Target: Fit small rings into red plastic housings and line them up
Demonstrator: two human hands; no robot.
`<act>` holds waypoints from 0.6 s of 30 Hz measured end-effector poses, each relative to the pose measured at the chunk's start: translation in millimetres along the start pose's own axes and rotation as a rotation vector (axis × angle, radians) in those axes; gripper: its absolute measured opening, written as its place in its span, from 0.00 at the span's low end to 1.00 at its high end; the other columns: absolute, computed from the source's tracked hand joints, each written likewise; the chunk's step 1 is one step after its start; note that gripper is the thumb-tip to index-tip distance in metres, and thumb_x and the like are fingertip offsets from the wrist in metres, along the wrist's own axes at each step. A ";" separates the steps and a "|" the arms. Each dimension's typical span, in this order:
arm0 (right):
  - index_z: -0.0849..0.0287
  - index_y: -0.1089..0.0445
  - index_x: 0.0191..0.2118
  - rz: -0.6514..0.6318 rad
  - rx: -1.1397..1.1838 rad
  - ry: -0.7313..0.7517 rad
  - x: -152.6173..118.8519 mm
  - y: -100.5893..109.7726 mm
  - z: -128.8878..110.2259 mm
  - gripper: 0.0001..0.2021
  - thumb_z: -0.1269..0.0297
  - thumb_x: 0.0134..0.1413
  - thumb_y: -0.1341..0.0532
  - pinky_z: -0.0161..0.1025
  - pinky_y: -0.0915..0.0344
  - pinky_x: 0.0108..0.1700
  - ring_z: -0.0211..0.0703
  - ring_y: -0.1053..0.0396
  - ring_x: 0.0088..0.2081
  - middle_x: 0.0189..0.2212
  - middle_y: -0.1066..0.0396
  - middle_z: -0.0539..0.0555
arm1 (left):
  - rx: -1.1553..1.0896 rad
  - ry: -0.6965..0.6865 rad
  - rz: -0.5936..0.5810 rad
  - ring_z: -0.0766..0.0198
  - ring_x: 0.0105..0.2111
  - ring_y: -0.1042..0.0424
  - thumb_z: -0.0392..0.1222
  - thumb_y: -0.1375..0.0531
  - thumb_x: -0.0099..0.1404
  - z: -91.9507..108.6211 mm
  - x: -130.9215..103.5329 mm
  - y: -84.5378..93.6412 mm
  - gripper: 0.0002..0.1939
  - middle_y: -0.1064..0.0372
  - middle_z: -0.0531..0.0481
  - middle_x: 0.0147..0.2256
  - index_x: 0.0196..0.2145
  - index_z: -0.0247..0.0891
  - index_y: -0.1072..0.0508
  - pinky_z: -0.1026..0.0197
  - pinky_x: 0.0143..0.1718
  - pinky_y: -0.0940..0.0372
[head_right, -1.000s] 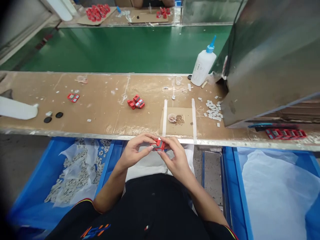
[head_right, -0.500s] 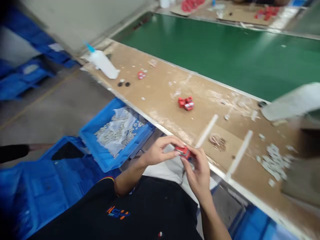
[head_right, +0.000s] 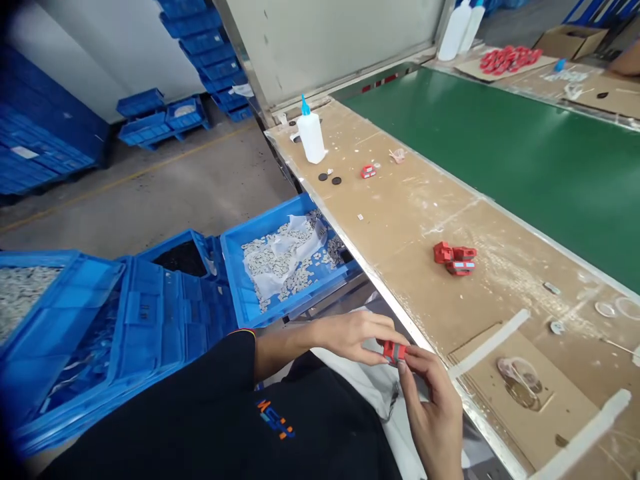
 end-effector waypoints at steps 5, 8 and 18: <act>0.55 0.27 0.37 -0.035 -0.027 0.068 6.0 -11.2 -13.6 0.06 0.60 0.64 0.38 0.38 0.30 0.41 0.44 0.25 0.40 0.39 0.26 0.55 | 0.003 -0.030 0.044 0.61 0.40 0.26 0.36 0.36 0.65 -8.1 -13.5 -11.2 0.19 0.27 0.43 0.43 0.54 0.34 0.25 0.61 0.48 0.31; 0.56 0.28 0.35 -0.069 0.025 0.027 -1.1 -22.0 -16.2 0.07 0.60 0.64 0.37 0.37 0.31 0.38 0.43 0.27 0.36 0.35 0.27 0.54 | -0.051 -0.026 0.106 0.60 0.40 0.25 0.38 0.35 0.64 -14.5 -29.1 -18.6 0.21 0.25 0.44 0.42 0.55 0.36 0.26 0.60 0.46 0.30; 0.58 0.25 0.31 -0.047 0.270 -0.456 -68.2 -31.7 27.6 0.16 0.49 0.57 0.32 0.41 0.26 0.39 0.49 0.24 0.39 0.36 0.24 0.59 | 0.359 0.601 0.500 0.61 0.40 0.24 0.47 0.39 0.72 -94.5 -34.0 128.9 0.14 0.23 0.46 0.43 0.48 0.35 0.25 0.54 0.44 0.26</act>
Point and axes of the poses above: each hand's wrist, its own x-axis towards the middle knuckle, its own y-axis out of the back of the hand, z = x × y, the point moved 4 cm from there along x, towards the middle knuckle
